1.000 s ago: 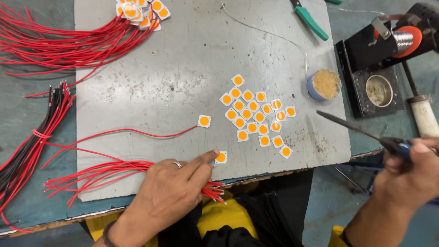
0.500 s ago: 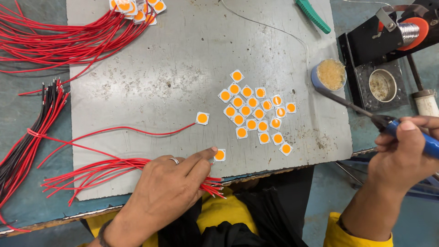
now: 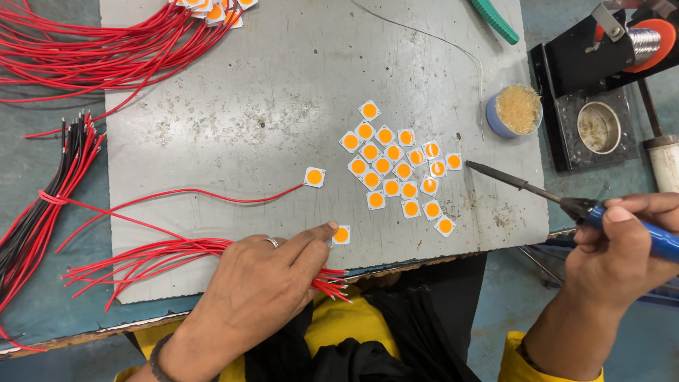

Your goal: The person solders red wires to small square LED modules on a workbench using a soldering iron and solder wire. They then use wire cutters to trim the excess wire and apply flux to the wire ends.

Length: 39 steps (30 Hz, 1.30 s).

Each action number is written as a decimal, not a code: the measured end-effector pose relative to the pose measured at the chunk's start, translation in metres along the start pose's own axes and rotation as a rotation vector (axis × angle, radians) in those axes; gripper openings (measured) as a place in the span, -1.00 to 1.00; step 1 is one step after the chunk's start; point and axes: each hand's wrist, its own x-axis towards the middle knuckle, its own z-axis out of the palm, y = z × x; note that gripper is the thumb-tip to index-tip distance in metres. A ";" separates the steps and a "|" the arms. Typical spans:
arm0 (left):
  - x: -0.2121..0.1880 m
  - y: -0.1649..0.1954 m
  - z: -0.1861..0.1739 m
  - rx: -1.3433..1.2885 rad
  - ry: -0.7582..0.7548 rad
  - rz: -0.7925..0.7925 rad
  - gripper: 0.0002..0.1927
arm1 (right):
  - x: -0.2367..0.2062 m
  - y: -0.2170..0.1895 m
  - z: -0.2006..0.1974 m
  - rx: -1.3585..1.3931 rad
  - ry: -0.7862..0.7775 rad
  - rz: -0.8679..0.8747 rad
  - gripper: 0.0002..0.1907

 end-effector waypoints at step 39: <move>-0.041 -0.081 0.118 0.048 -0.126 0.140 -0.80 | 0.002 -0.033 -0.058 -0.139 -0.088 0.004 -0.84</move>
